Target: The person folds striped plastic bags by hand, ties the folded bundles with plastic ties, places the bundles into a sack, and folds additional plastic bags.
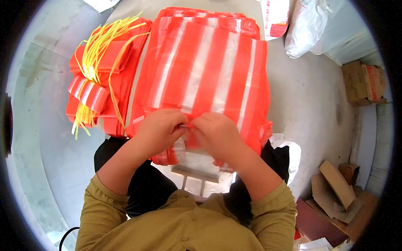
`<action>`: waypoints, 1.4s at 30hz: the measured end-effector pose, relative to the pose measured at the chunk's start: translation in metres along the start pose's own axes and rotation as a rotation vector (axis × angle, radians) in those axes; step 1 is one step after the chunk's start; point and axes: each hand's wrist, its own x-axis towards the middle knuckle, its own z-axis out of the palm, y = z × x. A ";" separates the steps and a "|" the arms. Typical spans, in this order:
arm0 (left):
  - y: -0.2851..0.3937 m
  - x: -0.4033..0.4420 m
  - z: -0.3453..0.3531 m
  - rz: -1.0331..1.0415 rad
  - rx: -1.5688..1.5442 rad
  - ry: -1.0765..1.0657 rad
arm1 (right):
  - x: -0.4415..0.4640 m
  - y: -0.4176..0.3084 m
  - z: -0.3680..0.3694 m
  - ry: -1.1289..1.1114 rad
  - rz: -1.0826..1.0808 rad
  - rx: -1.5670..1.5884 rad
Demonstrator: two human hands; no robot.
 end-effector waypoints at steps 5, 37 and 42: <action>-0.002 0.003 0.005 0.131 0.052 0.165 | 0.001 -0.005 -0.001 0.083 0.059 0.070; -0.006 0.013 0.000 0.095 -0.155 0.039 | -0.124 0.022 -0.038 0.476 0.602 0.648; -0.009 0.014 0.000 0.124 -0.114 0.027 | -0.117 0.014 -0.044 0.377 0.682 0.486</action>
